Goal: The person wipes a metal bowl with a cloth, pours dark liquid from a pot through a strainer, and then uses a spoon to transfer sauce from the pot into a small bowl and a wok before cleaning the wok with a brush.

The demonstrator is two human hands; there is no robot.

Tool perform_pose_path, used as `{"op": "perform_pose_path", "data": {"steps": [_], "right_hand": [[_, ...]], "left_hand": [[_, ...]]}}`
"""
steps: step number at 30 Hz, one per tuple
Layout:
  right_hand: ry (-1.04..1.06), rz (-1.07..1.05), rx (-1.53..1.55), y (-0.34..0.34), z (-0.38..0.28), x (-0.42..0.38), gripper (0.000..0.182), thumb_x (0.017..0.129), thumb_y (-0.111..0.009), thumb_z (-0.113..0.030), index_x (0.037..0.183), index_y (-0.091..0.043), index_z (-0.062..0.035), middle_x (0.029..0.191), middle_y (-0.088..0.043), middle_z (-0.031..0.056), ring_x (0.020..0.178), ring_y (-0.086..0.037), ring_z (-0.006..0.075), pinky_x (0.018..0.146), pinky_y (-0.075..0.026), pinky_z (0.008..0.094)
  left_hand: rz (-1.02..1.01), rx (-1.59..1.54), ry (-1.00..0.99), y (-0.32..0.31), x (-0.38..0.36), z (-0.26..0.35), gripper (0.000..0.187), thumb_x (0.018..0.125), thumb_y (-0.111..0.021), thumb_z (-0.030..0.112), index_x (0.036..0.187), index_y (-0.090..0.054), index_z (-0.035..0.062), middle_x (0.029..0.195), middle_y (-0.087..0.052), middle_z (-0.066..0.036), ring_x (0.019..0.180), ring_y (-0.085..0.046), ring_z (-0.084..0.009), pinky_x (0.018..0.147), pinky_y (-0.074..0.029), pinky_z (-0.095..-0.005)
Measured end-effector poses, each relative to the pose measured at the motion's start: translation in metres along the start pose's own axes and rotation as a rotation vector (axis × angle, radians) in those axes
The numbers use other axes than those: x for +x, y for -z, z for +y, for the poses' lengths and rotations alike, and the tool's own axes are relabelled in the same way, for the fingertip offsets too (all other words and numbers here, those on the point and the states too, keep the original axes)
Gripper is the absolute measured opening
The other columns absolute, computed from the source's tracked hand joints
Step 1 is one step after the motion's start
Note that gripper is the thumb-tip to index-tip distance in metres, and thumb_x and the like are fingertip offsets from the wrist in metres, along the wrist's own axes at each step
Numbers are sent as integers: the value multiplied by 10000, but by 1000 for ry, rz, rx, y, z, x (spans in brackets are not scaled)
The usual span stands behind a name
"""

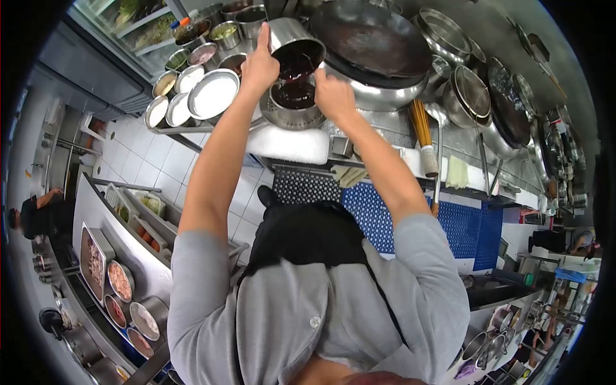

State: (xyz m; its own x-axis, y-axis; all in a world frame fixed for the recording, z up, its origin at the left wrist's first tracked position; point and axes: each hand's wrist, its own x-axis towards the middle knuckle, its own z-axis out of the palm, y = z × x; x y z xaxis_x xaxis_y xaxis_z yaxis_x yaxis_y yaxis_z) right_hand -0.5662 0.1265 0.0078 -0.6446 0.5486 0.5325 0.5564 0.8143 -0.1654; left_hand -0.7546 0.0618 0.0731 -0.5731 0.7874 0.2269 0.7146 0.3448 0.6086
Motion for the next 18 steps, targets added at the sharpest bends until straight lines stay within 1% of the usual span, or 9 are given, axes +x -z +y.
{"op": "perform_pose_path", "data": {"steps": [3, 4, 6, 9, 10, 12, 14, 16, 18], "right_hand": [[28, 156, 95, 8, -4, -5, 131, 866, -515, -60, 992, -502, -28, 745, -662, 227, 639, -680, 423, 573, -555, 517], [-4, 97, 88, 3, -4, -12, 128, 868, -513, -62, 990, -500, -25, 747, -664, 232, 642, -679, 427, 575, -552, 524], [-61, 20, 64, -5, 3, -2, 125, 872, -510, -68, 985, -496, -19, 750, -667, 240, 646, -677, 435, 578, -546, 537], [-188, 226, 271, -1, -16, 29, 145, 866, -527, -64, 1001, -513, -12, 801, -674, 254, 695, -675, 444, 620, -542, 540], [-230, 304, 292, -5, -19, 45, 137, 866, -535, -61, 998, -525, -23, 819, -675, 252, 717, -671, 441, 637, -536, 547], [-125, 223, 261, -6, -29, 55, 161, 842, -555, -54, 998, -539, -21, 836, -673, 251, 734, -674, 439, 648, -546, 531], [180, -2, 137, -3, -29, 45, 180, 815, -578, -77, 988, -547, -36, 806, -662, 238, 733, -686, 432, 633, -560, 512], [144, -57, 88, 10, -30, 39, 194, 815, -616, -91, 985, -550, -24, 848, -679, 240, 746, -708, 397, 618, -578, 467], [-97, 106, 111, 21, -31, 45, 203, 811, -620, -94, 991, -560, -21, 841, -685, 232, 751, -711, 389, 651, -582, 468]], "left_hand": [[7, -60, 18, 0, -1, 0, 887, 818, -494, 44, 1599, -161, 299, 1101, -686, -282, 1047, -650, -483, 970, -470, -522], [1, -95, 20, 3, -3, 1, 890, 815, -497, 43, 1599, -162, 301, 1101, -689, -279, 1010, -671, -462, 990, -455, -520], [-63, -112, 74, 9, -6, 10, 884, 823, -483, 41, 1601, -159, 309, 1121, -692, -266, 970, -705, -402, 885, -543, -476], [-151, -485, 188, -4, 5, -7, 877, 847, -459, 6, 1609, -143, 304, 1295, -625, -177, 907, -711, -265, 506, -599, -341], [-218, -564, 213, -4, 6, -8, 884, 853, -459, -11, 1614, -122, 286, 1364, -572, -150, 881, -699, -249, 492, -591, -344], [-251, -733, 256, 2, 0, 3, 885, 861, -446, -13, 1618, -89, 273, 1367, -560, -143, 882, -695, -241, 481, -582, -332], [-270, -697, 244, 12, 1, 1, 902, 848, -431, -29, 1619, -64, 263, 1355, -564, -137, 887, -693, -239, 473, -576, -330], [-255, -677, 220, 23, 0, -5, 909, 840, -421, -42, 1619, -67, 264, 1356, -563, -135, 886, -692, -238, 472, -575, -328], [-257, -679, 252, 28, 0, -9, 934, 813, -420, -57, 1616, -94, 293, 1329, -563, -127, 856, -674, -222, 491, -571, -325]]}}
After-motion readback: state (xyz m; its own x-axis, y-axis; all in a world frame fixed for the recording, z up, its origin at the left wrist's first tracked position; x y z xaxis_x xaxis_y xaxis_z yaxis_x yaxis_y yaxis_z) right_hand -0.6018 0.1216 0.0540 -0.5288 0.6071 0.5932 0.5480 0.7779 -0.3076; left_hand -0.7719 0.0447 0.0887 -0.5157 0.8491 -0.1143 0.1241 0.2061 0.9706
